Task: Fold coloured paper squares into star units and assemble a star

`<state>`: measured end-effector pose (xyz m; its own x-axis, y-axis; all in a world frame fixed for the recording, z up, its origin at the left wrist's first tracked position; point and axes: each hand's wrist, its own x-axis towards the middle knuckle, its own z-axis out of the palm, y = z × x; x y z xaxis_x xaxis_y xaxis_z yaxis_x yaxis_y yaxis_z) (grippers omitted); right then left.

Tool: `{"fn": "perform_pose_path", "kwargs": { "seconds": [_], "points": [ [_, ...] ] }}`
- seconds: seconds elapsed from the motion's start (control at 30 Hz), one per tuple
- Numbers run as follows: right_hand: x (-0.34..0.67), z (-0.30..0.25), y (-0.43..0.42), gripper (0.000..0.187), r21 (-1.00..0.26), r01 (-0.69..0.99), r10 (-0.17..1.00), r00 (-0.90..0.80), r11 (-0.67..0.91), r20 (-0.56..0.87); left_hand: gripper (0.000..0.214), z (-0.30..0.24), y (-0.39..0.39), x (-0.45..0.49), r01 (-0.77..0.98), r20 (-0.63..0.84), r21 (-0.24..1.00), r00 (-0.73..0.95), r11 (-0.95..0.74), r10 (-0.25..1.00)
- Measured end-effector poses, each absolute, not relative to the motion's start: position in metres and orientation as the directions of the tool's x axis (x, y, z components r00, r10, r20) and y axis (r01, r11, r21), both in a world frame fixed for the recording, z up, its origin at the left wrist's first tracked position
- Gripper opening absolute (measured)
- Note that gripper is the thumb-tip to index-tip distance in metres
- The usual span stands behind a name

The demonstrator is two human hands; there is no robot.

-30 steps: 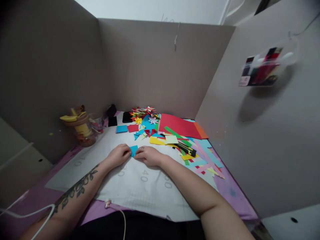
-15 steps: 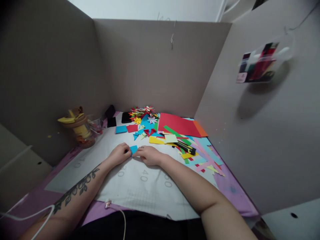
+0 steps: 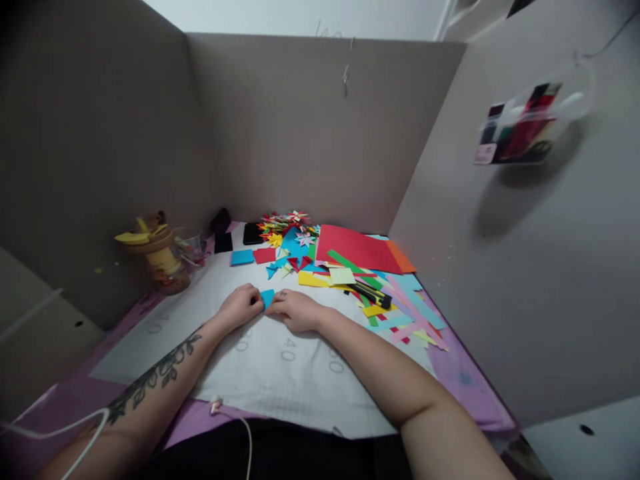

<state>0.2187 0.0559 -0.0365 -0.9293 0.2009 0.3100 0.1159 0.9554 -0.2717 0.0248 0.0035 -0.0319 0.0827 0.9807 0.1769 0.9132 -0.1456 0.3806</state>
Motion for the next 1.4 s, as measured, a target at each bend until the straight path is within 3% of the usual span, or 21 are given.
{"fn": "perform_pose_path", "kwargs": {
  "seconds": [0.2,0.6,1.13,1.3,1.4],
  "points": [
    [0.215,-0.038,0.052,0.036,-0.226,0.135,0.203,-0.929,0.965,0.310,0.015,-0.036,0.006,0.017,0.848,0.227,0.490,0.104,-0.205,0.968],
    [0.202,-0.036,0.040,0.040,-0.179,0.335,0.368,-0.907,0.925,0.204,0.028,-0.053,0.013,0.005,0.749,0.259,0.611,0.118,-0.257,0.959],
    [0.214,-0.035,0.056,0.018,-0.398,0.133,0.264,-0.918,0.908,0.295,0.024,-0.051,0.012,0.004,0.760,0.282,0.571,0.172,-0.310,0.944],
    [0.219,-0.044,0.060,0.014,-0.429,0.069,0.268,-0.866,0.901,0.422,0.025,-0.049,0.011,0.005,0.772,0.277,0.559,0.170,-0.303,0.946],
    [0.221,-0.048,0.061,0.013,-0.387,0.080,0.281,-0.820,0.919,0.499,0.025,-0.047,0.009,0.005,0.774,0.270,0.561,0.165,-0.294,0.949]
  ]
}}
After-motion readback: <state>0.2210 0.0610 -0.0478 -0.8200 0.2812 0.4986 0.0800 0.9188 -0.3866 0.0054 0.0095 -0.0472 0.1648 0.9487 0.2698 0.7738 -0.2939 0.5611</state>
